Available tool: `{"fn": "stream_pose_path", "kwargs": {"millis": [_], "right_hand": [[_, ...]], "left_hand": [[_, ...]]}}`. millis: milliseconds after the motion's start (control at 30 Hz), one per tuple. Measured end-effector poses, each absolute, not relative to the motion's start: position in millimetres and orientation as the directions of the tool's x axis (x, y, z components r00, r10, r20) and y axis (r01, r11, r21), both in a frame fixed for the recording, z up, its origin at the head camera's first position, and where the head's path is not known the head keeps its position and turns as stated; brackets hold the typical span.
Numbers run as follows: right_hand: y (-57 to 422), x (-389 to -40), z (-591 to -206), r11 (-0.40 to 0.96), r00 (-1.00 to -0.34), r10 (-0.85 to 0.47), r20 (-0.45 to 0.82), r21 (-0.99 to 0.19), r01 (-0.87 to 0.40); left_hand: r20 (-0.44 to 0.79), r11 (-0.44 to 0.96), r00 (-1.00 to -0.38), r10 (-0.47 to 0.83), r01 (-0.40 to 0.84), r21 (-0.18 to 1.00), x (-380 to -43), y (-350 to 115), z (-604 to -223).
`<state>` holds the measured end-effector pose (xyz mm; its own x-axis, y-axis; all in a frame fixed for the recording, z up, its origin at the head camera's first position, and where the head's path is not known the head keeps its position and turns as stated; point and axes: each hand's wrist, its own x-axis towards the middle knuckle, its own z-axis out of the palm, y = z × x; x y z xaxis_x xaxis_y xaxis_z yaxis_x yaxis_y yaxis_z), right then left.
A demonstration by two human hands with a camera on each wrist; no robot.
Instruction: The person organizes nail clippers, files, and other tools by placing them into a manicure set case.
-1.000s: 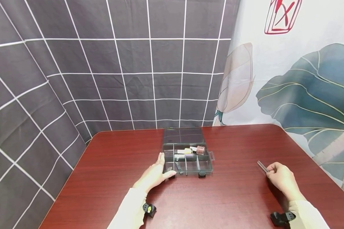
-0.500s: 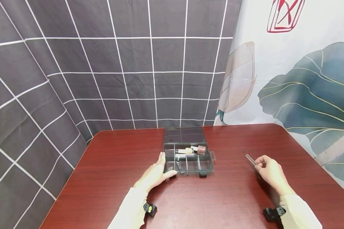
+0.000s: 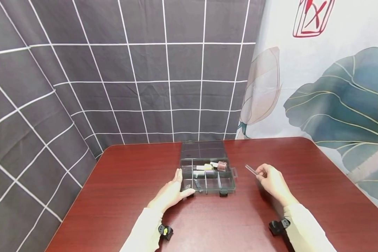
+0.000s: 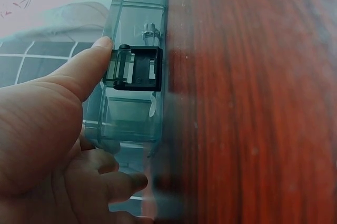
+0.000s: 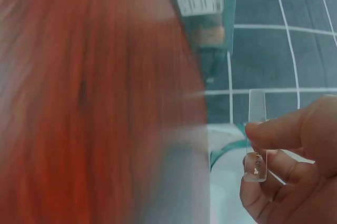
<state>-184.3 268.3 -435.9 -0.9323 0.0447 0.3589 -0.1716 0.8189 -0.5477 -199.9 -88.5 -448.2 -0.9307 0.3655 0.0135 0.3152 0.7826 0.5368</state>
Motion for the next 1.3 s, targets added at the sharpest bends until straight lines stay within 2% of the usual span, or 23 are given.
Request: {"fn": "stream_pose_path", "kwargs": {"millis": [433,667,1300], "right_hand": [[224,-208,-423,0.78,-0.921,-0.05,0.387,-0.561,-0.278],[205,-221,-421,0.763,-0.911,-0.102,0.399,-0.556,-0.328],[160,-240,-432,0.744,-0.922,-0.204,0.329,-0.561,-0.364]], "left_hand": [[0.002,0.777,-0.937,0.35,0.291,0.559,-199,-88,-448],[0.016,0.787,-0.931,0.365,0.317,0.528,-199,-88,-446],[0.007,0.796,-0.937,0.349,0.301,0.525,-199,-88,-444]]}}
